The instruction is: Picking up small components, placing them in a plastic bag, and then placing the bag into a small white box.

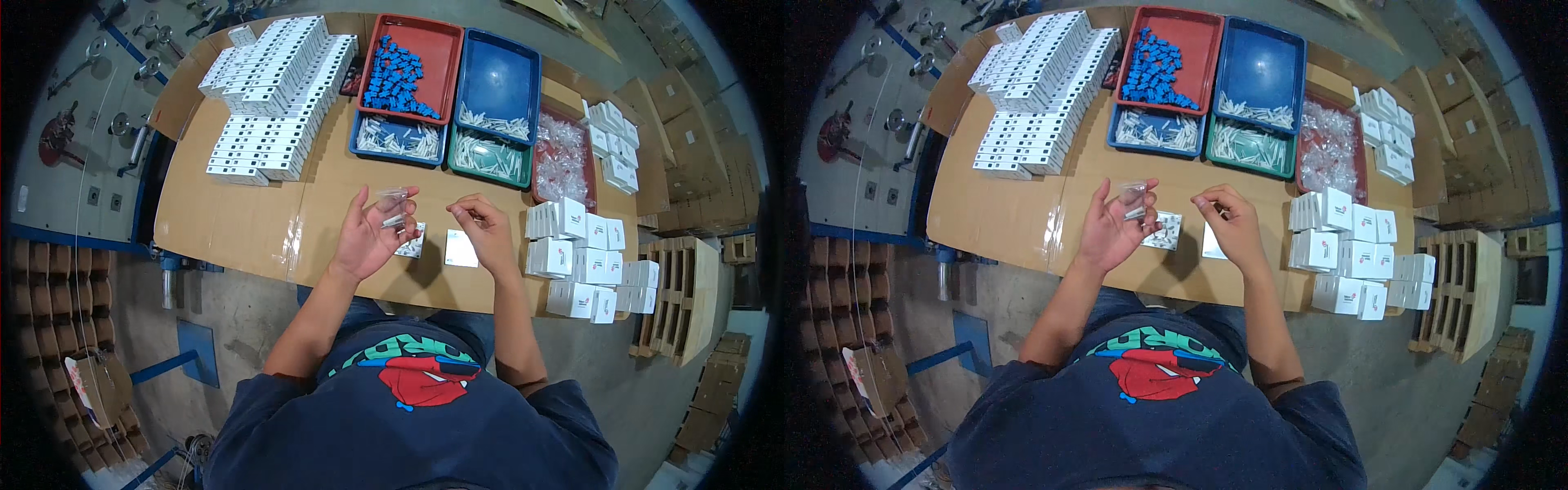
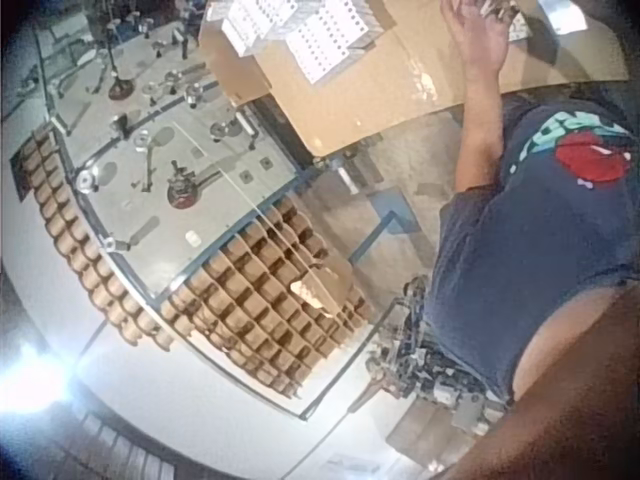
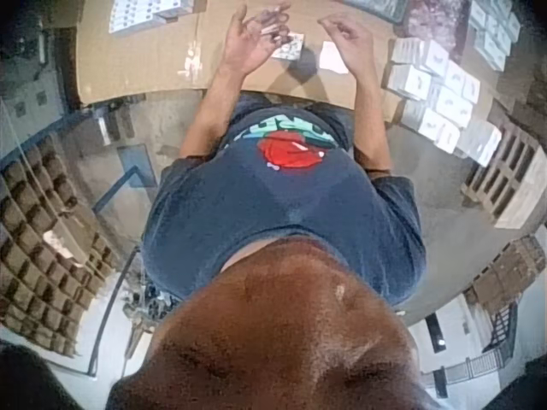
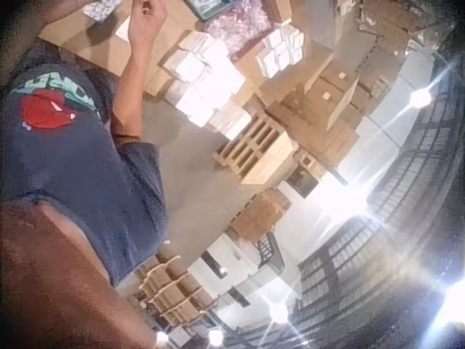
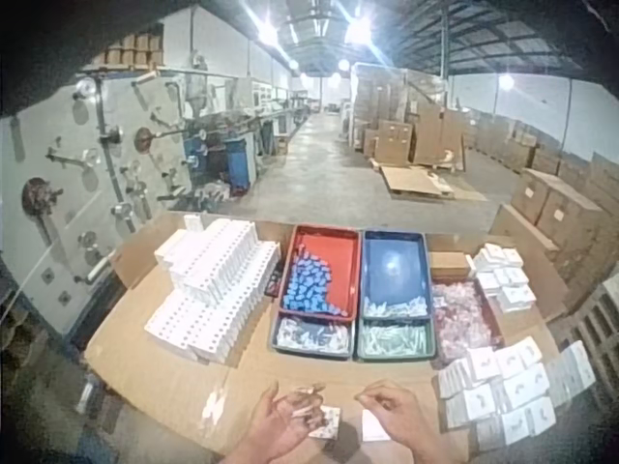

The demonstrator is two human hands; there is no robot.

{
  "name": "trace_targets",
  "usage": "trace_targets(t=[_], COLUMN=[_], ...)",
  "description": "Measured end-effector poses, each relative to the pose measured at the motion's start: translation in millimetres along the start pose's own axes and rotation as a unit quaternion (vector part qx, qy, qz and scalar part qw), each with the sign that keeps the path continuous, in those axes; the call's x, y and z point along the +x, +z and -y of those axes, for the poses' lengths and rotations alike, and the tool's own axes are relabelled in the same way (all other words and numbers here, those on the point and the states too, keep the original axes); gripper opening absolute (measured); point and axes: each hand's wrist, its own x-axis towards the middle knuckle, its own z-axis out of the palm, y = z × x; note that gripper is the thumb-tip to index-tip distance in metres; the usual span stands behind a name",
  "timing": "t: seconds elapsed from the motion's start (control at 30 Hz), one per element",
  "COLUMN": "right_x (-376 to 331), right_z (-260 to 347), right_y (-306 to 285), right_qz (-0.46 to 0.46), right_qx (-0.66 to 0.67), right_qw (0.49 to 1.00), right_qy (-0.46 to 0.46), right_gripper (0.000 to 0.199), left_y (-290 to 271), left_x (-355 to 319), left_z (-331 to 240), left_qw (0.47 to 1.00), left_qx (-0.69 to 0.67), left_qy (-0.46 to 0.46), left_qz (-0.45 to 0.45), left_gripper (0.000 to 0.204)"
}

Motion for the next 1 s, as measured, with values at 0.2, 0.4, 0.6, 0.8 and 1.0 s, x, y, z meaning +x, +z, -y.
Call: trace_targets(t=[0.2,0.4,0.6,0.8,1.0], right_x=[7.4,47.3,105.9,150.9,161.1], right_z=[-26.4,-91.5,-130.0,-172.9,-178.1], right_y=[-22.2,-67.2,-88.9,-80.4,-85.9], right_qz=[-0.025,-0.079,-0.115,-0.053,-0.055], right_qx=[-0.123,-0.276,-0.403,-0.469,-0.469], right_qw=[0.991,0.955,0.906,0.874,0.871], right_qy=[0.033,0.07,0.062,0.115,0.137], right_gripper=[0.018,0.021,0.015,0.018,0.017], left_y=[-25.6,-39.0,-48.3,-45.9,-45.4], left_x=[1.1,-20.7,-30.6,-28.5,-27.5], left_z=[10.7,21.2,36.6,35.3,26.6], left_qw=[0.997,0.984,0.978,0.974,0.987], left_qx=[0.067,0.132,0.151,0.168,0.101], left_qy=[-0.017,-0.018,-0.042,-0.044,-0.033], left_qz=[-0.022,-0.12,-0.139,-0.148,-0.124], left_gripper=[0.059,0.05,0.051,0.053,0.056])
